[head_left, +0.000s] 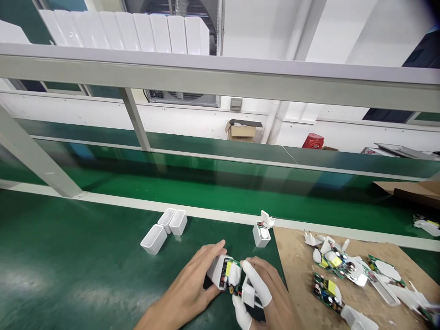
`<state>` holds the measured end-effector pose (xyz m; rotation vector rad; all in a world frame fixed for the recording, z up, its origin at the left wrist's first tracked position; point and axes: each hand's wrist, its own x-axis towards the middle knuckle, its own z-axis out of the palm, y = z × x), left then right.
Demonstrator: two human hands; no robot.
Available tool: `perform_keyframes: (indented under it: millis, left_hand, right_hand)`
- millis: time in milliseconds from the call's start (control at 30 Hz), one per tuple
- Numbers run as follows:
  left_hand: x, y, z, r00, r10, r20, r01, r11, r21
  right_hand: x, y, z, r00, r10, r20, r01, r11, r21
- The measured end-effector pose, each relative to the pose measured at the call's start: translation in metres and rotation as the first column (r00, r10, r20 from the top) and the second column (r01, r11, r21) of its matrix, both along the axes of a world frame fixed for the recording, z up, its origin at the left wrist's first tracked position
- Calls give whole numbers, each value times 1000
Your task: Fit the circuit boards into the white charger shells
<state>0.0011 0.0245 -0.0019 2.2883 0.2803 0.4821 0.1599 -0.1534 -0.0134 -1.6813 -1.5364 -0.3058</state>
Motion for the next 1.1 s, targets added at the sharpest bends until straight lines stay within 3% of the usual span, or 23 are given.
perform_keyframes:
  millis: [167, 300, 467, 733, 1100]
  left_hand:
    - [0, -1, 1, 1000, -5, -3, 5, 1000, 6]
    - [0, -1, 2, 1000, -4, -9, 4, 1000, 5]
    - [1, -2, 1, 1000, -19, 6, 19, 1000, 14]
    - [-1, -1, 0, 1000, -5, 7, 5, 999, 34]
    - [2, 0, -1, 1000, -19, 23, 18, 999, 43]
  right_hand:
    - [2, 1, -3, 997, 12, 70, -15, 999, 44]
    - [0, 0, 3, 999, -23, 41, 22, 1000, 22]
    - [0, 1, 12, 997, -7, 79, -2, 994, 111]
    - [5, -2, 19, 991, 8, 133, -13, 999, 32]
    - [4, -2, 21, 987, 16, 158, -23, 999, 42]
